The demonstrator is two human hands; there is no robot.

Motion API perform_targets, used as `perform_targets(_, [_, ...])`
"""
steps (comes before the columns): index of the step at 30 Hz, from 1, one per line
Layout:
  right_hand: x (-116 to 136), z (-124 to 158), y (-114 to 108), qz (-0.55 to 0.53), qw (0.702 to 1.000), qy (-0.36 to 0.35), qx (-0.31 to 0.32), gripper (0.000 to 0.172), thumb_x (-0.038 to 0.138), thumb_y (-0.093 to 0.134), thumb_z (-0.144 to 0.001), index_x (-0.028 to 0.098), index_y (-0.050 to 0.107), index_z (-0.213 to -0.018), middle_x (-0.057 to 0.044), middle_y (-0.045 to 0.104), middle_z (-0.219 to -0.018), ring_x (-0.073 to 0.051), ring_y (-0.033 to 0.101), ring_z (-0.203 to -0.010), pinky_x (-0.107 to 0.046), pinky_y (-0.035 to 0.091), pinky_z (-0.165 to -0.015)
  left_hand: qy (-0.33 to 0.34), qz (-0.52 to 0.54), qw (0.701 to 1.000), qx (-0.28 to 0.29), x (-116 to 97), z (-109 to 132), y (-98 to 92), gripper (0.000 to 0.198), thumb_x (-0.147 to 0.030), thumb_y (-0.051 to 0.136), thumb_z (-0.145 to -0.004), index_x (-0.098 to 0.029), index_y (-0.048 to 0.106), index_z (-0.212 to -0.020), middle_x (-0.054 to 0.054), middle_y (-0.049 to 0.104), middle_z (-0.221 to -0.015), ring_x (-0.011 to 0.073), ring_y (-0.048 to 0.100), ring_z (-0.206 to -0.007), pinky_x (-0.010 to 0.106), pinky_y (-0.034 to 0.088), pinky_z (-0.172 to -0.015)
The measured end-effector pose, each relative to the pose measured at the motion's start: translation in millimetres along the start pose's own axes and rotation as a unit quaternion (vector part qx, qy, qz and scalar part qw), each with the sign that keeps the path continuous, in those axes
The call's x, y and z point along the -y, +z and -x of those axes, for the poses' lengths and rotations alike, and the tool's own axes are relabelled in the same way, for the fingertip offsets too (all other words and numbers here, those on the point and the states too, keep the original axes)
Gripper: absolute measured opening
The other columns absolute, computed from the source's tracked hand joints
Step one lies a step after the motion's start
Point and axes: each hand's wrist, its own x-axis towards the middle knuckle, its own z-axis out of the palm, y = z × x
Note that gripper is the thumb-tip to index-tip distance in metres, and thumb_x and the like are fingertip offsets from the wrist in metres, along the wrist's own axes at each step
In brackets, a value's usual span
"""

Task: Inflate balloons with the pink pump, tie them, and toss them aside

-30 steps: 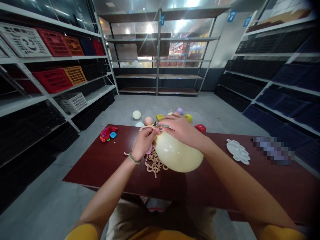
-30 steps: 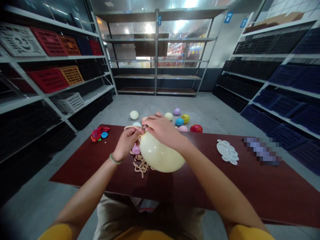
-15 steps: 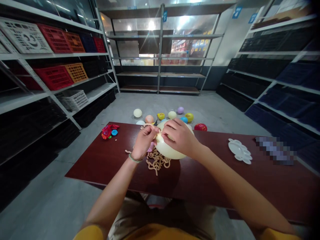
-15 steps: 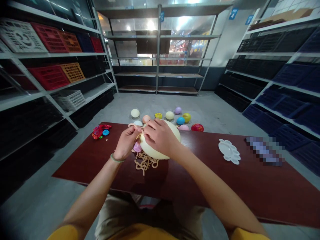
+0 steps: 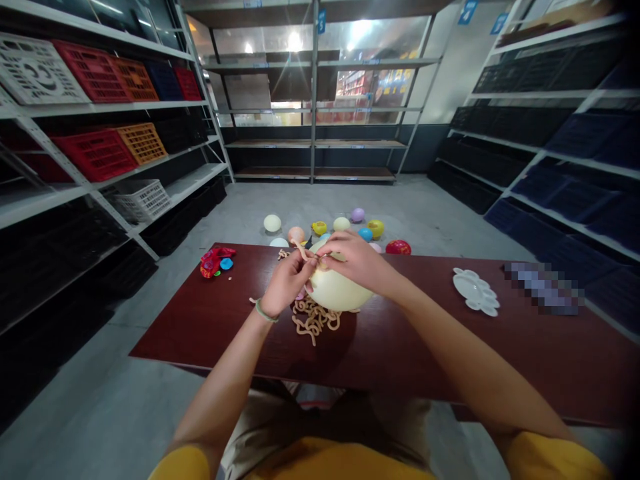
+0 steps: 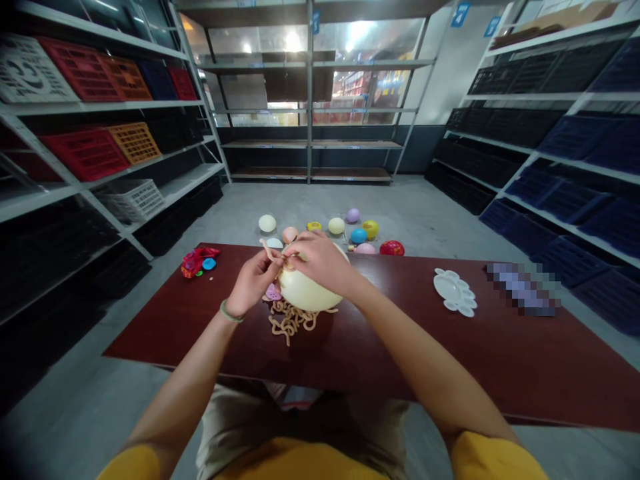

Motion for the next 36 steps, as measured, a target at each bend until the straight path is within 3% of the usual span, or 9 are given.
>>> perform_targets(6, [-5.5, -5.5, 3.6, -0.012, 1.000, -0.024, 0.007, 0.010, 0.021, 0.064, -0.087, 0.023, 0.071, -0.081, -0.001, 0.065, -0.087, -0.018, 0.057, -0.085, -0.034, 0.042, -0.081, 0.017, 0.006, 1.000, 0.017, 1.4, -2.7, -4.8, 0.023, -0.041, 0.057, -0.092, -0.018, 0.057, -0.093, -0.001, 0.062, -0.074, 0.0065, 0.057, -0.046, 0.018, 0.044, -0.043])
perform_targets(10, [-2.7, -5.6, 7.0, -0.020, 1.000, -0.010, -0.012, 0.009, 0.018, 0.066, -0.081, 0.024, 0.065, -0.074, 0.000, 0.064, -0.087, -0.019, 0.056, -0.086, -0.034, 0.042, -0.076, 0.023, -0.008, 1.000, -0.001, 1.6, -3.8, -6.8, 0.018, -0.036, 0.058, -0.091, -0.018, 0.057, -0.090, -0.002, 0.061, -0.069, 0.0076, 0.058, -0.047, 0.018, 0.044, -0.045])
perform_targets(15, [2.4, -3.5, 13.8, -0.027, 0.999, -0.002, -0.021, 0.010, 0.018, 0.065, -0.079, 0.024, 0.060, -0.073, 0.000, 0.063, -0.084, -0.019, 0.054, -0.083, -0.035, 0.040, -0.074, 0.061, -0.111, 0.990, -0.066, 3.3, -3.1, -7.9, 0.004, -0.022, 0.060, -0.086, -0.019, 0.060, -0.088, -0.003, 0.062, -0.065, 0.0089, 0.058, -0.048, 0.020, 0.044, -0.048])
perform_targets(20, [6.6, -0.2, 22.5, -0.059, 0.997, 0.019, -0.050, 0.009, 0.024, 0.063, -0.082, 0.026, 0.061, -0.074, 0.001, 0.065, -0.081, -0.020, 0.056, -0.083, -0.037, 0.040, -0.079, 0.141, -0.239, 0.949, -0.148, 6.0, 0.1, -6.4, 0.007, -0.019, 0.065, -0.083, -0.020, 0.062, -0.089, 0.000, 0.069, -0.074, 0.0114, 0.063, -0.060, 0.022, 0.047, -0.057])
perform_targets(27, [9.9, 1.2, 8.5, -0.114, 0.991, 0.045, -0.046, 0.011, 0.035, 0.061, -0.089, 0.027, 0.066, -0.085, 0.000, 0.065, -0.088, -0.019, 0.058, -0.089, -0.036, 0.044, -0.080, 0.216, -0.228, 0.924, -0.216, 19.3, 4.0, -3.8, 0.008, -0.027, 0.061, -0.090, -0.020, 0.062, -0.093, 0.004, 0.071, -0.087, 0.0145, 0.068, -0.077, 0.025, 0.051, -0.068])
perform_targets(30, [10.9, -1.8, 1.8, -0.103, 0.994, 0.019, -0.031, 0.010, 0.031, 0.060, -0.089, 0.027, 0.069, -0.092, -0.001, 0.065, -0.093, -0.019, 0.058, -0.093, -0.036, 0.044, -0.084, 0.216, -0.206, 0.930, -0.214, 19.2, 4.0, -2.9, 0.009, -0.029, 0.061, -0.090, -0.020, 0.062, -0.093, 0.004, 0.071, -0.088, 0.0156, 0.068, -0.080, 0.026, 0.052, -0.072])
perform_targets(36, [14.2, -5.4, 0.5, -0.064, 0.998, -0.024, -0.012, 0.010, 0.023, 0.060, -0.089, 0.024, 0.066, -0.081, -0.002, 0.062, -0.089, -0.019, 0.056, -0.090, -0.035, 0.043, -0.083, 0.163, -0.179, 0.949, -0.200, 13.7, 4.9, -4.0, 0.016, -0.036, 0.062, -0.089, -0.020, 0.065, -0.090, 0.005, 0.071, -0.086, 0.0163, 0.067, -0.079, 0.027, 0.053, -0.071])
